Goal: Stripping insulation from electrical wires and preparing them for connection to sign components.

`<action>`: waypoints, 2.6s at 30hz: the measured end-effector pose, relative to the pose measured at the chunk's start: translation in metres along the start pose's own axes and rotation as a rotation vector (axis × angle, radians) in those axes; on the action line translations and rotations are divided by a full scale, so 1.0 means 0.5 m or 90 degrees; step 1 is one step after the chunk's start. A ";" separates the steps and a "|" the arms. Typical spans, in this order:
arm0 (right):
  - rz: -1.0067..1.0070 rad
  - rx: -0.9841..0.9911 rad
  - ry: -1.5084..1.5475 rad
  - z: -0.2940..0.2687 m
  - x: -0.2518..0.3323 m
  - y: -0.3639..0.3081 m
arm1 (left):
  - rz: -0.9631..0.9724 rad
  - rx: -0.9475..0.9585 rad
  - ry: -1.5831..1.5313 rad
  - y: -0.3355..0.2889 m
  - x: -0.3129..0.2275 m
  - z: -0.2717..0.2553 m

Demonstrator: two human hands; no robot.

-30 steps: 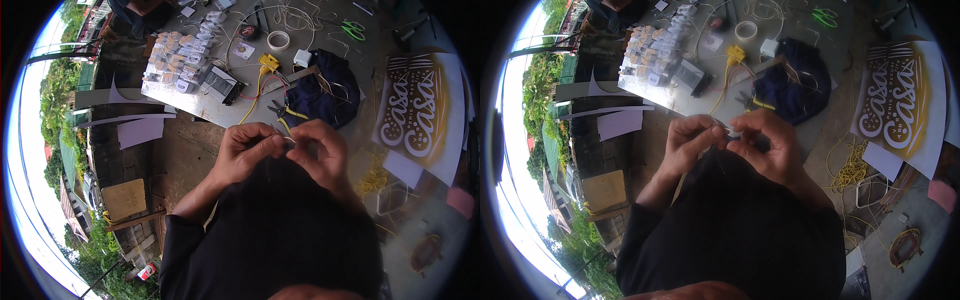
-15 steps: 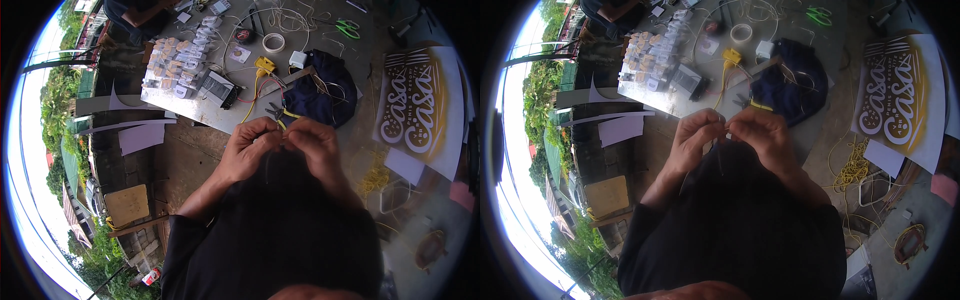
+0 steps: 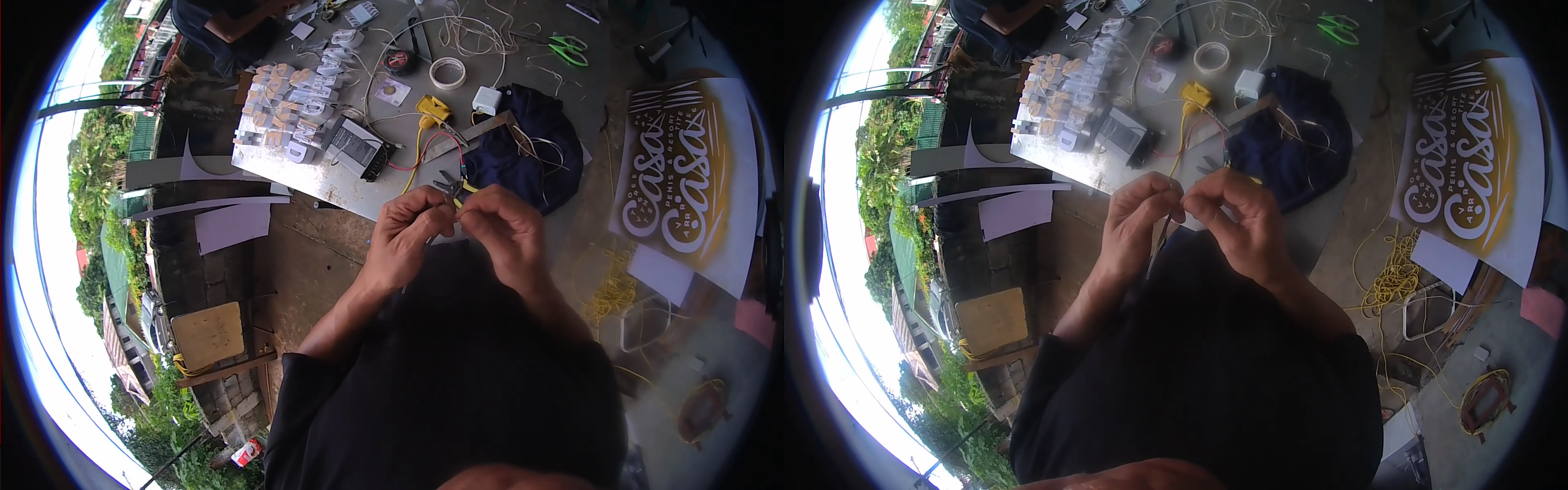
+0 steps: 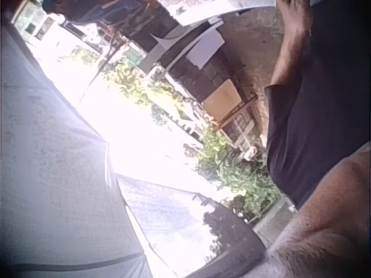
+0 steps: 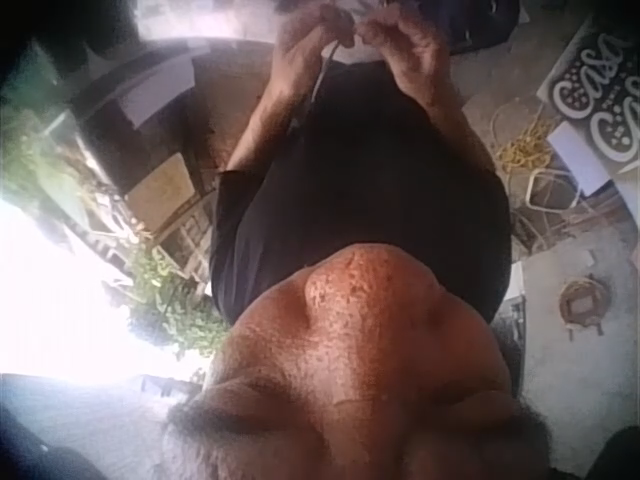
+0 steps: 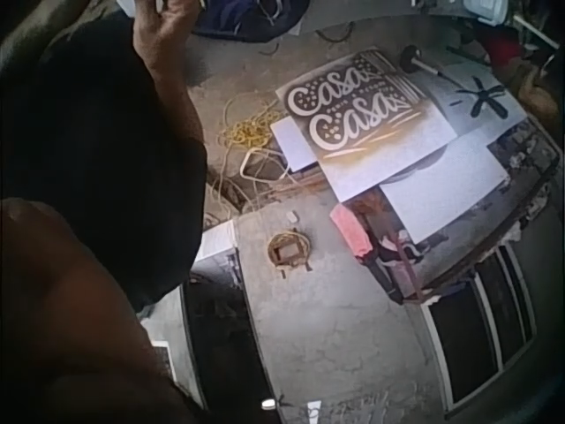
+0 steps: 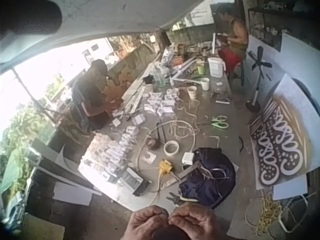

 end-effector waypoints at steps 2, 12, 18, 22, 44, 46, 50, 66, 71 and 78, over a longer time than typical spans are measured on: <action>-0.004 0.002 0.000 -0.001 -0.002 0.001 | 0.005 -0.011 -0.029 -0.001 0.005 0.000; 0.075 0.030 0.157 -0.001 -0.010 0.003 | 0.001 0.012 -0.132 0.009 0.015 0.006; 0.099 -0.020 0.149 -0.004 -0.017 -0.004 | -0.015 -0.021 -0.040 -0.006 0.009 0.017; 0.112 -0.030 0.191 0.002 -0.019 -0.002 | -0.020 -0.017 -0.050 0.001 0.010 0.013; 0.283 -0.041 0.135 -0.023 -0.121 0.023 | 0.100 0.072 0.250 -0.021 -0.044 -0.030; 0.251 -0.055 0.037 -0.016 -0.131 0.012 | 0.186 0.053 0.212 0.002 -0.041 -0.029; -0.036 -0.142 -0.244 -0.025 -0.062 0.007 | 0.195 -0.003 0.211 0.004 -0.044 -0.030; 0.003 -0.106 -0.159 0.059 0.099 0.029 | 0.260 0.131 0.284 -0.002 -0.095 -0.044; 0.015 -0.081 -0.206 0.099 0.114 0.045 | 0.257 0.075 0.082 0.005 -0.109 -0.111; -0.010 -0.059 -0.316 0.167 0.133 0.069 | 0.201 0.102 -0.006 0.005 -0.140 -0.172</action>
Point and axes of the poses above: each hand's wrist, its own y-axis towards the middle knuckle, its own z-axis out of the palm, x = y × z, the point moved 3 cm from there along y, towards the middle knuckle, and after that the axes turned 14 degrees about -y, right-handed, at the moved point
